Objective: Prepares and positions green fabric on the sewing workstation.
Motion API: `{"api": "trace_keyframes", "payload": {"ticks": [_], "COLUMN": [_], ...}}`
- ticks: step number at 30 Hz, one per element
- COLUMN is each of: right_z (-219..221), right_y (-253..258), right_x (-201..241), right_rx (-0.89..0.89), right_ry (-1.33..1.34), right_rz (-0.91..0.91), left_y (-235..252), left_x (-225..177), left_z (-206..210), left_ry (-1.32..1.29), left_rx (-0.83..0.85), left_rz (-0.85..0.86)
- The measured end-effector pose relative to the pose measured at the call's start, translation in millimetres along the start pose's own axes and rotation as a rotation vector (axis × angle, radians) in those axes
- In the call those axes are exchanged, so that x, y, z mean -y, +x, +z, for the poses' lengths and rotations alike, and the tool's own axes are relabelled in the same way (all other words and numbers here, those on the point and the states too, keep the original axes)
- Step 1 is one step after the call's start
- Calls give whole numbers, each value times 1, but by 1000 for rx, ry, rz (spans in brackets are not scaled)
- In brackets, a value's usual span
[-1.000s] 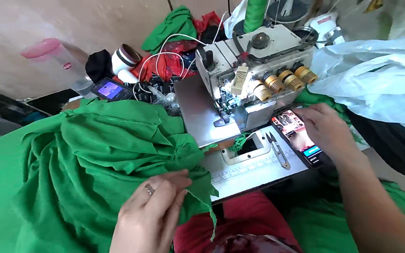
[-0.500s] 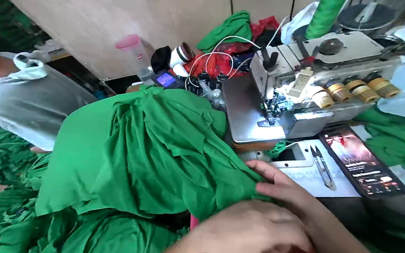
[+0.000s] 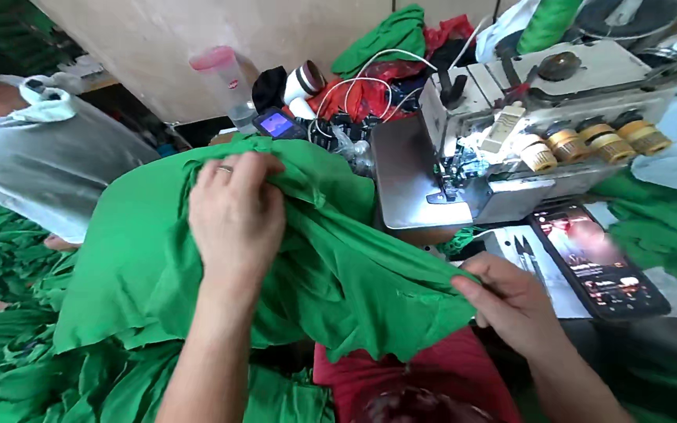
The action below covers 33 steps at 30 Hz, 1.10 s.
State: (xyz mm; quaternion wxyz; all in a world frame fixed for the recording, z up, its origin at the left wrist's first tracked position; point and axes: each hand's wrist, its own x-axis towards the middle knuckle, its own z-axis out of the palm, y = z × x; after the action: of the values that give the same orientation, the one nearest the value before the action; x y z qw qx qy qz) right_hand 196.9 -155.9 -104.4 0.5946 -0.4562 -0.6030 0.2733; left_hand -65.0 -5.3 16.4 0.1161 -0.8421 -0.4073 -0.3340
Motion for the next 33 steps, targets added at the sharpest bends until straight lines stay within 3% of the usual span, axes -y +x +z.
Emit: {"api": "trace_keyframes", "payload": {"ticks": [3,6,8,17,22,28,33], "right_z": [-11,-14,-16,-52,-74,-24,21], "right_y": [-8,-15,-18,-34,-50,-21,15], "right_x": [-3,-5,-9,-18,-22,-13,-12], "right_rx": [-47,-57,-41,-140,-202,-76,-45], "right_ry": [42,-30,-98,-299,-406,-460,-245], "right_rz": [59,66,30,4,113,20,-110], "left_y": [6,-11,-20,29,14,1,0], "left_x": [-17,-20,-12,-19,-45,-71,-78], "left_z": [8,45,67,4,31,66,63], "left_ry": [-20,-64,-38,-204,-287,-365,-401], "left_rx": [-3,255,331,65,89,209,292], "left_rz": [105,107,101,184,329,414,396]}}
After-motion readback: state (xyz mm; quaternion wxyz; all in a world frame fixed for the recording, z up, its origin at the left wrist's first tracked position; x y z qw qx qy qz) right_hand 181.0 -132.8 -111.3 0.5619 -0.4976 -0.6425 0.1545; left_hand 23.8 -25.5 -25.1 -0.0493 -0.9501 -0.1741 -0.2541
